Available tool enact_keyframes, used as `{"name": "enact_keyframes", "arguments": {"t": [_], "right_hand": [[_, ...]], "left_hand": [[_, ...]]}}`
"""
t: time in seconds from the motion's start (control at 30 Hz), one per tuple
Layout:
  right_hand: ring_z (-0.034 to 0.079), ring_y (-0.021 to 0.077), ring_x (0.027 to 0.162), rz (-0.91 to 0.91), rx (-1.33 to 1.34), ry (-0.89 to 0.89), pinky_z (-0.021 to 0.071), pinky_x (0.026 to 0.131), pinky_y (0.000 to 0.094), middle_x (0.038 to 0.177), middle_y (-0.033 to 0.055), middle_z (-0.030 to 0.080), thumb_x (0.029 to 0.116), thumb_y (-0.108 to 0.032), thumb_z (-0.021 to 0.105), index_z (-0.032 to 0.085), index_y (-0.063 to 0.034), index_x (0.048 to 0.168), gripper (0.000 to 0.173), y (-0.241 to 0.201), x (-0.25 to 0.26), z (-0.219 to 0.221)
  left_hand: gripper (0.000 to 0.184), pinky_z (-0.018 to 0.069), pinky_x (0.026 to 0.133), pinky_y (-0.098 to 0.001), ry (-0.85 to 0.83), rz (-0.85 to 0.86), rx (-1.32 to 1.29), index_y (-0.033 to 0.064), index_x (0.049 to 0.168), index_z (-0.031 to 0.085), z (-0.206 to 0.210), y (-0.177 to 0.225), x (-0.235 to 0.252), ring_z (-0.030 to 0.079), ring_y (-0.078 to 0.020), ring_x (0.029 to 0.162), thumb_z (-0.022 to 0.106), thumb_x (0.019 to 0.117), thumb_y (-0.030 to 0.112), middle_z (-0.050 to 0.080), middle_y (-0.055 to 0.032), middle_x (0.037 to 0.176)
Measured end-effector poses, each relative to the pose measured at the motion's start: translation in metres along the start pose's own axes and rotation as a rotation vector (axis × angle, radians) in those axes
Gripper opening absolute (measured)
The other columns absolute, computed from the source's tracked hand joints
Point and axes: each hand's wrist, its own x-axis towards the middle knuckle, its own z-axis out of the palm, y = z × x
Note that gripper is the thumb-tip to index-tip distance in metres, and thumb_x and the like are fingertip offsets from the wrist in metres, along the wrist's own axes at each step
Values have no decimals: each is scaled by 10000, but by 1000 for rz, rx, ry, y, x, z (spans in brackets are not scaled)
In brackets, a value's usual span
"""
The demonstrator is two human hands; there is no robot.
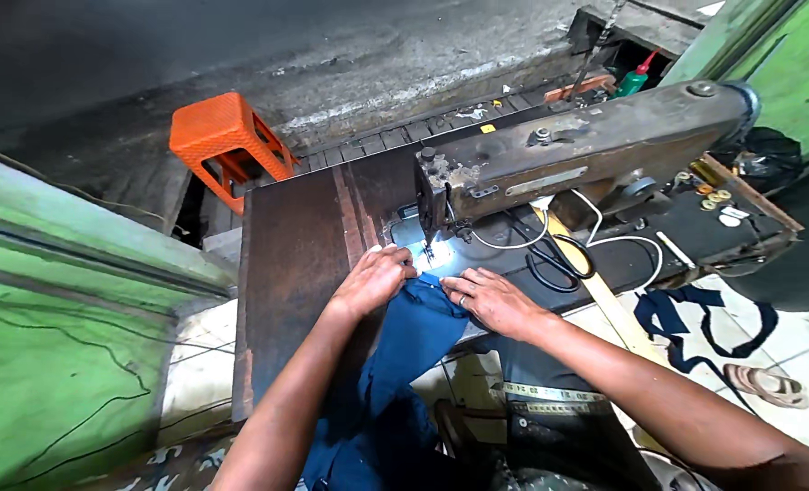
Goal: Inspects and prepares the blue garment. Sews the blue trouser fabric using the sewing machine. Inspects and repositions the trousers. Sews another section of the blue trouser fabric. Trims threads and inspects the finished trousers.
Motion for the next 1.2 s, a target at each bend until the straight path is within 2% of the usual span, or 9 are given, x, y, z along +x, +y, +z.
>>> {"name": "enact_keyframes", "arguments": {"t": [0.13,0.3,0.4,0.5,0.6,0.67,0.93,1.07,1.2], "right_hand": [[583,357,1273,61,19,-156,478,1036,506,1461,132,582,1012,34,450,655,-27,1292,352,-5,3,-13],[557,370,1300,85,36,-190,455,1068,512,1481,149,556,1016,41,429,633,-16,1320,371,-9,5,-15],[546,372,1311,96,43,-204,441,1080,509,1494,151,543,1022,33,415,619,-20,1337,378,-10,5,-16],[558,370,1298,94,56,-178,446,1072,512,1479,150,559,1023,25,418,633,-21,1321,370,-9,4,-14],[551,365,1310,118,73,-177,431,1092,507,1490,134,556,1028,19,408,633,-28,1330,380,-9,4,-13],[564,358,1294,136,81,-143,441,1082,504,1480,118,571,1019,20,419,649,-35,1318,381,-10,3,-10],[594,330,1260,332,-30,-73,468,1047,473,1488,121,567,1021,2,431,609,-31,1400,420,-39,6,4],[598,343,1270,509,-77,-62,481,1039,458,1498,166,548,1005,6,452,553,14,1446,453,-60,23,13],[610,343,1253,613,-103,-27,492,1024,444,1495,175,549,1018,-19,451,536,17,1462,454,-63,40,20]], "left_hand": [[198,539,940,-495,-30,-167,-31,177,1018,808,-3,11,3,685,-249,1068,621,972,129,728,-37,1120],[237,539,923,-558,-2,-750,-167,193,1018,797,-5,50,14,683,-270,1107,623,962,343,734,-41,1162],[423,492,1019,-570,25,-1022,-225,95,1269,681,1,72,17,637,-359,1190,645,986,407,685,-165,1224],[488,488,1043,-530,84,-1204,-256,32,1323,617,2,95,19,634,-368,1211,607,1016,411,678,-213,1232],[417,478,1068,-517,240,-1207,-214,16,1368,602,18,105,23,602,-390,1252,548,1056,287,635,-235,1307],[335,530,970,-533,314,-1178,-148,40,1300,639,29,104,26,661,-393,1139,518,1069,250,668,-218,1233],[308,568,817,-572,236,-982,-137,114,1298,672,33,70,27,714,-384,973,531,1050,230,680,-177,1241],[269,559,776,-586,182,-794,-96,114,1248,686,32,41,35,716,-395,921,551,1046,229,709,-197,1105],[319,534,887,-594,100,-699,-112,143,1323,674,25,18,47,715,-384,1000,540,1040,200,743,-174,1084]]}}
